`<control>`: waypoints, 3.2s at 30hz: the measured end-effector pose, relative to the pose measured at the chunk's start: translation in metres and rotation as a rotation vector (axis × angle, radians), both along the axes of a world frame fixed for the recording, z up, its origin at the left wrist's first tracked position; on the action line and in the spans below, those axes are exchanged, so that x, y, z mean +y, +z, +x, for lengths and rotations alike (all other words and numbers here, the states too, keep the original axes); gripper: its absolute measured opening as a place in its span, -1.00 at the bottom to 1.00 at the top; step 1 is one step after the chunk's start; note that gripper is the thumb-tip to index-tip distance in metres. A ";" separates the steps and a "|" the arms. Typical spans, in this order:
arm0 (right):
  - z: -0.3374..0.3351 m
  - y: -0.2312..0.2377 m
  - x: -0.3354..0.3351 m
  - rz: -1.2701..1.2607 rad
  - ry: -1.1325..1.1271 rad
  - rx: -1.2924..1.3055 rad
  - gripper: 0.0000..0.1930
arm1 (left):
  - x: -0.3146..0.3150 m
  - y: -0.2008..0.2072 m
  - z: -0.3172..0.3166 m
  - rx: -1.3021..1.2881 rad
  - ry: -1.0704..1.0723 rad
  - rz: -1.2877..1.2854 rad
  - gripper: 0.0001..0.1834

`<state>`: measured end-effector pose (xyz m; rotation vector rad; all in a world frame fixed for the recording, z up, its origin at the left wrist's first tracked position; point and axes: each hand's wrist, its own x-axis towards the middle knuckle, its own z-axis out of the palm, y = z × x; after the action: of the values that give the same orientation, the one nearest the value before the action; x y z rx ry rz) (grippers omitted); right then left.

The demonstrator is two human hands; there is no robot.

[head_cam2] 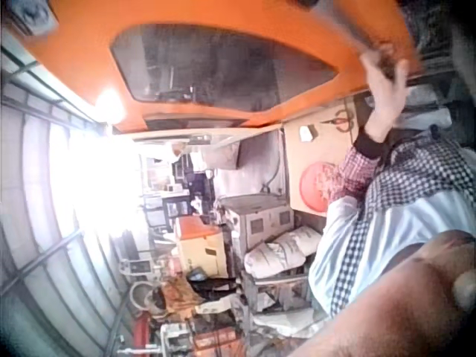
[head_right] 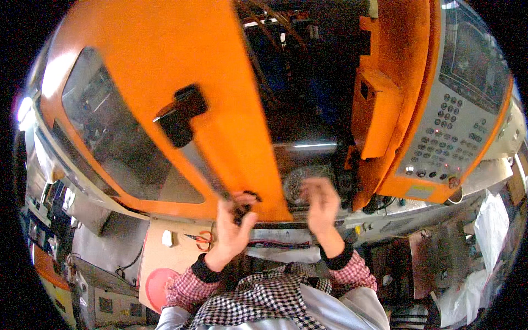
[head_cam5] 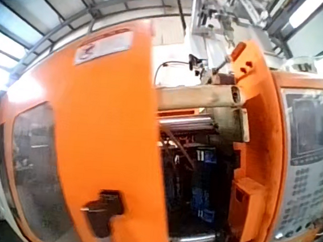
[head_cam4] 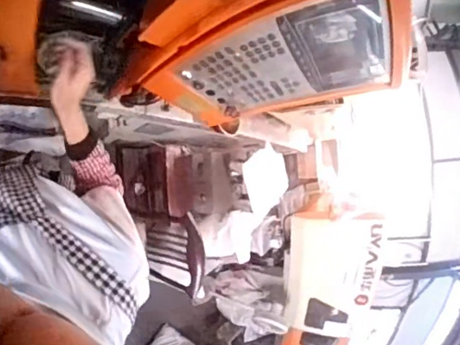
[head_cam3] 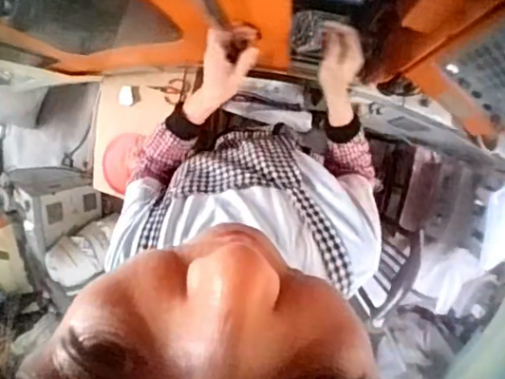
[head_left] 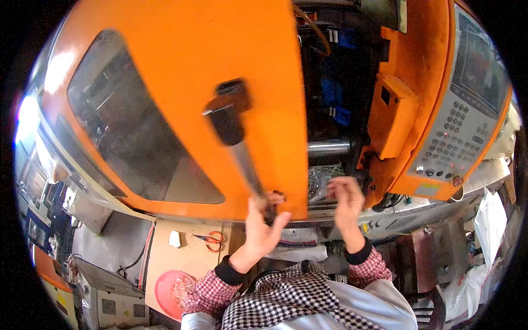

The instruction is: The person operates an orange injection molding machine, repeatedly opening the door, retrieving small white plastic parts, and placing them into a pink bowl. The person also uses scissors to trim excess plastic from the parts and places the trimmed pieces into a white bag.

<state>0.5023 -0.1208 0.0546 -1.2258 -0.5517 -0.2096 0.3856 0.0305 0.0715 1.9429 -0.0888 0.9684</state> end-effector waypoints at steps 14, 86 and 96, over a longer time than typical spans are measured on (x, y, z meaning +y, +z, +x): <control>0.167 -0.012 0.200 -0.057 0.169 0.010 -0.80 | 0.092 0.000 -0.030 -0.126 0.603 -0.445 -0.84; -0.193 -0.204 0.303 -0.653 0.802 -0.686 -0.80 | -0.024 -0.183 -0.288 0.542 1.095 -0.774 -0.85; -0.073 -0.094 0.113 -0.904 0.613 -0.559 -0.87 | 0.018 -0.161 -0.239 0.773 0.578 -0.505 -0.85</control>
<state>0.4289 -0.0074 -0.0392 -1.7930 -1.5928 0.2685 0.1463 0.0481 -0.0898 1.7464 1.0983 0.4441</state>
